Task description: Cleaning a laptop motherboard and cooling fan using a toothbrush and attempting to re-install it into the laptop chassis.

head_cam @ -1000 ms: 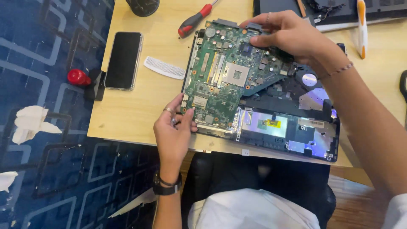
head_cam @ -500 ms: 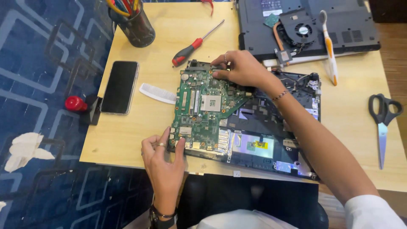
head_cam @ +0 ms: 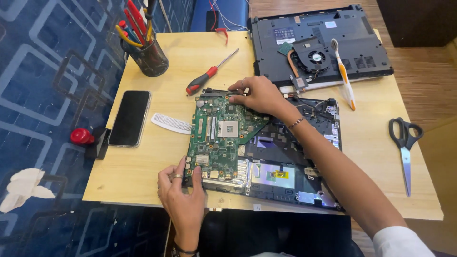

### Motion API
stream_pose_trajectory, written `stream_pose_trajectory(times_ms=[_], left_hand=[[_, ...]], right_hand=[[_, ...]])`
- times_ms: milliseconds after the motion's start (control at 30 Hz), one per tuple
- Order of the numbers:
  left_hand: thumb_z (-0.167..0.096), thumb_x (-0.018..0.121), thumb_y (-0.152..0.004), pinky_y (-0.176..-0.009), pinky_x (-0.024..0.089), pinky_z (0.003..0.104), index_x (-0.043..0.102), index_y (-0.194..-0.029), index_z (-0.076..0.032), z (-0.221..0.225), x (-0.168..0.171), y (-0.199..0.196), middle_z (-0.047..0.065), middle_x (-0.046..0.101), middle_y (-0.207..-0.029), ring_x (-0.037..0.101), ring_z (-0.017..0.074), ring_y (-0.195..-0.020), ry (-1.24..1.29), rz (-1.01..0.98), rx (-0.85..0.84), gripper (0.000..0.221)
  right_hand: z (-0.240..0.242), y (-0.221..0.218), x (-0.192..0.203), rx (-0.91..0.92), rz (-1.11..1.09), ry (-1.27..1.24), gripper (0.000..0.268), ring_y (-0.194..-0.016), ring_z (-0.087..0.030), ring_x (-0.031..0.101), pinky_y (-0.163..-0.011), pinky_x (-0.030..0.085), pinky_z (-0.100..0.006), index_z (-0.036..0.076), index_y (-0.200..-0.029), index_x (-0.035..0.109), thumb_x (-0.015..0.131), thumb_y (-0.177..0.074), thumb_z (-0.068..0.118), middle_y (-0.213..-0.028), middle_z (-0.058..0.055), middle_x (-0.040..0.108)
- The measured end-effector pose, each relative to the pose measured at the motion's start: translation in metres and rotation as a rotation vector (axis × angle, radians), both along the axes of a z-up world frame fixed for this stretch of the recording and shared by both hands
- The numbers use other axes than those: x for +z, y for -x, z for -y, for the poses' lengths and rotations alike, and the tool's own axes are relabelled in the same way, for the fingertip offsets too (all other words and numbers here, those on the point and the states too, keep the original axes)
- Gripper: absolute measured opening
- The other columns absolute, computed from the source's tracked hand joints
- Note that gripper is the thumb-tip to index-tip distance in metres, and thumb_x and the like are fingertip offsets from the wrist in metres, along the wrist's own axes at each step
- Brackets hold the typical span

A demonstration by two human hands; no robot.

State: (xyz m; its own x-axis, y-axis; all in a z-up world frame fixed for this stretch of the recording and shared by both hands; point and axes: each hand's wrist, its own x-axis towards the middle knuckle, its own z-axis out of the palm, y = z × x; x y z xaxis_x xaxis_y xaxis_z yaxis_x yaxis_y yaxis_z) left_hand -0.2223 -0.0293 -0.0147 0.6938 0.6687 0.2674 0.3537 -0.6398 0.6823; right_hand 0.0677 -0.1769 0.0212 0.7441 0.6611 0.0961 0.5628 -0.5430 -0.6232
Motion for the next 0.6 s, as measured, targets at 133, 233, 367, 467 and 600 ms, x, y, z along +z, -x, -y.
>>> stream_pose_trajectory(times_ms=[133, 233, 367, 467, 600], left_hand=[[-0.028, 0.075, -0.092, -0.091, 0.046, 0.047, 0.073, -0.129, -0.004, 0.0, 0.001, 0.004, 0.006, 0.055, -0.106, 0.058, 0.027, -0.101, -0.052, 0.076, -0.05, 0.044], [-0.029, 0.07, -0.096, -0.098, 0.043, 0.049, 0.072, -0.132, -0.006, 0.0, -0.002, 0.002, 0.005, 0.053, -0.108, 0.058, 0.025, -0.104, -0.028, 0.058, -0.047, 0.043], [-0.029, 0.068, -0.099, -0.091, 0.045, 0.051, 0.075, -0.128, -0.009, 0.006, -0.009, 0.0, 0.005, 0.058, -0.111, 0.06, 0.0264, -0.105, -0.175, 0.1, 0.031, 0.036], [-0.027, 0.07, -0.099, -0.089, 0.046, 0.05, 0.077, -0.127, -0.011, 0.008, -0.015, -0.005, 0.004, 0.061, -0.111, 0.062, 0.025, -0.1, -0.256, 0.148, 0.093, 0.033], [-0.029, 0.069, -0.101, -0.09, 0.043, 0.049, 0.077, -0.128, -0.014, 0.01, -0.021, -0.004, 0.002, 0.062, -0.114, 0.063, 0.0235, -0.099, -0.268, 0.125, 0.144, 0.032]], right_hand=[[0.005, 0.001, 0.005, 0.058, -0.015, -0.041, 0.037, -0.069, -0.018, 0.071, -0.068, 0.052, -0.035, 0.017, -0.116, 0.08, 0.078, -0.088, 0.042, -0.105, -0.008, 0.08], [0.008, 0.001, 0.014, 0.073, -0.081, -0.027, 0.027, -0.042, -0.009, 0.041, -0.057, 0.046, -0.03, 0.016, -0.119, 0.078, 0.07, -0.096, 0.027, -0.11, -0.01, 0.079], [0.005, 0.0, 0.009, 0.043, -0.069, -0.104, 0.023, -0.063, -0.011, 0.066, -0.066, 0.051, -0.029, 0.015, -0.113, 0.08, 0.073, -0.094, 0.027, -0.105, -0.005, 0.081], [-0.001, 0.0, 0.009, 0.01, -0.025, -0.19, 0.022, -0.064, -0.01, 0.068, -0.066, 0.052, -0.027, 0.016, -0.11, 0.08, 0.074, -0.093, 0.027, -0.099, -0.002, 0.082], [-0.003, 0.002, -0.001, -0.014, -0.053, -0.149, 0.025, -0.086, -0.017, 0.076, -0.079, 0.058, -0.033, 0.014, -0.112, 0.08, 0.072, -0.093, 0.028, -0.108, -0.005, 0.081]])
